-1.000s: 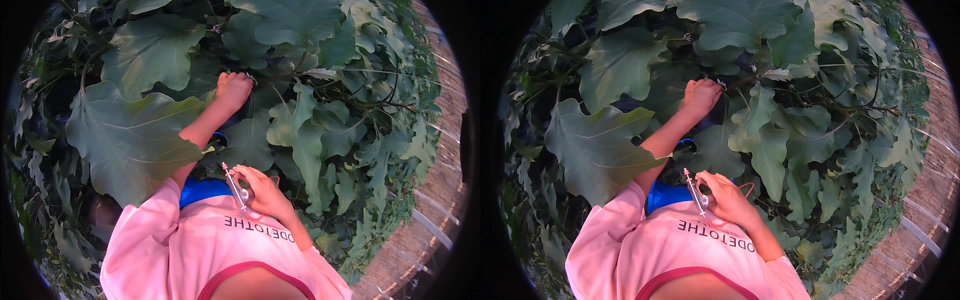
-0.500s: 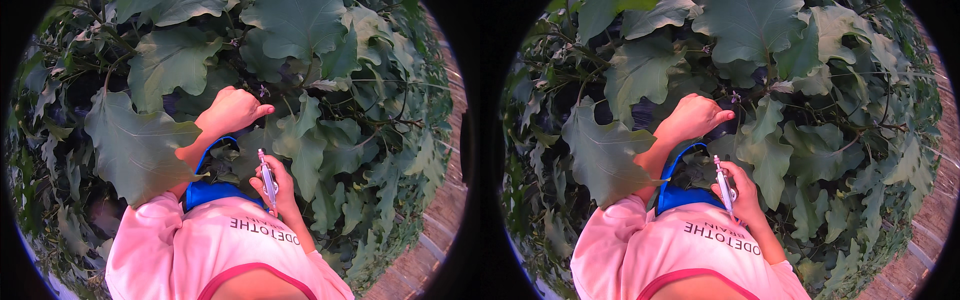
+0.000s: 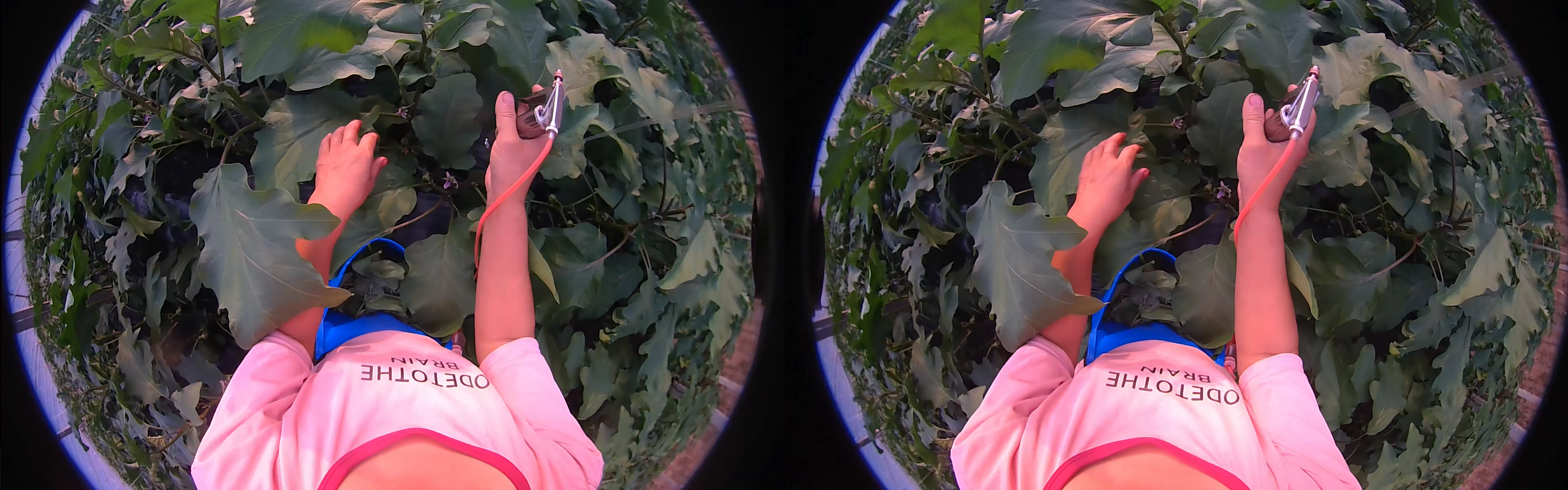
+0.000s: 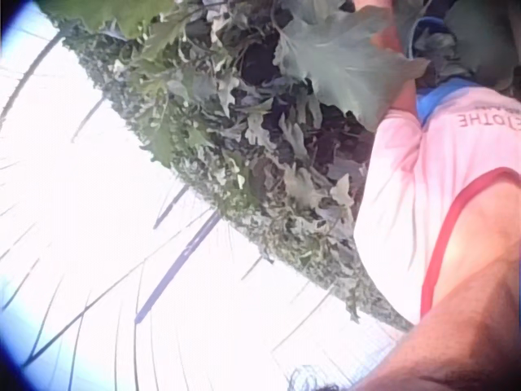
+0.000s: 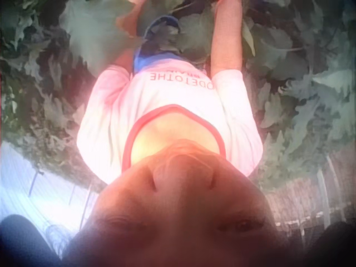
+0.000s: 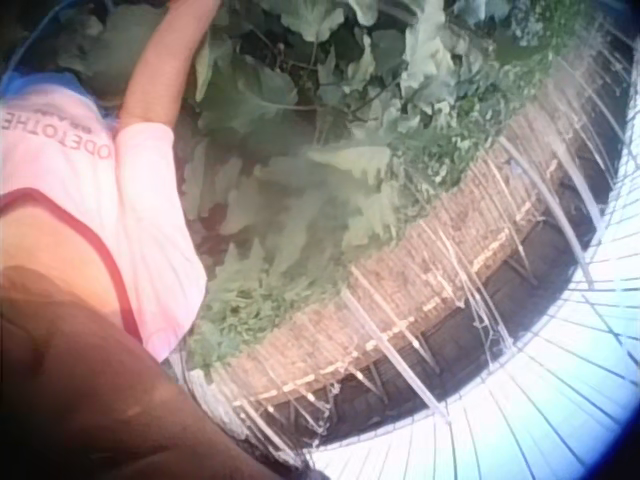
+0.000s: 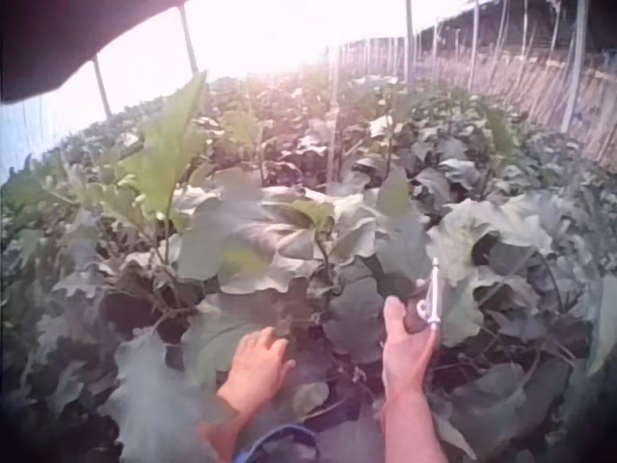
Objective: The person uses pruning shears to cut leaves and small branches from large-leafed plants in a greenhouse. The person moves along the row, repeatedly reaching into the foliage, cutting, and placing the trimmed pieces into a blue bag attached to the waist.
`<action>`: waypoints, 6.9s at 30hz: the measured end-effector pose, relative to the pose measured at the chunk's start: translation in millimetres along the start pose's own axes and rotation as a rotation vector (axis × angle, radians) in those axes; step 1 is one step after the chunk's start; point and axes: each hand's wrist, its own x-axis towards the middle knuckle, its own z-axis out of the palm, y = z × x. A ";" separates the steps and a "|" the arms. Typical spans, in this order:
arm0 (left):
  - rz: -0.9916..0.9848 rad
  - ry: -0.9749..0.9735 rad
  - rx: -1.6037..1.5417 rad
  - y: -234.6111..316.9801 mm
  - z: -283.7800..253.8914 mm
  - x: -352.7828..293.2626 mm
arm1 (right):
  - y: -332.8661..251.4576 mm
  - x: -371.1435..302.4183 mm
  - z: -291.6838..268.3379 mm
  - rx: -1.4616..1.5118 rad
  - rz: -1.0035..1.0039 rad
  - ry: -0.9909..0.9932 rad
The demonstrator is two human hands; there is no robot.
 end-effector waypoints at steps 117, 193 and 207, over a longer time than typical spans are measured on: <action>-0.059 0.673 -1.537 -242.5 -32.0 60.7 | 35.2 -191.9 206.4 -0.279 -0.042 -0.381; 0.074 0.331 -1.210 -281.5 -149.9 43.7 | 81.2 -266.6 237.4 -0.747 -0.355 -0.190; 0.374 0.462 0.047 -274.5 -177.1 41.2 | 75.9 -256.3 228.3 -0.674 -0.331 -0.239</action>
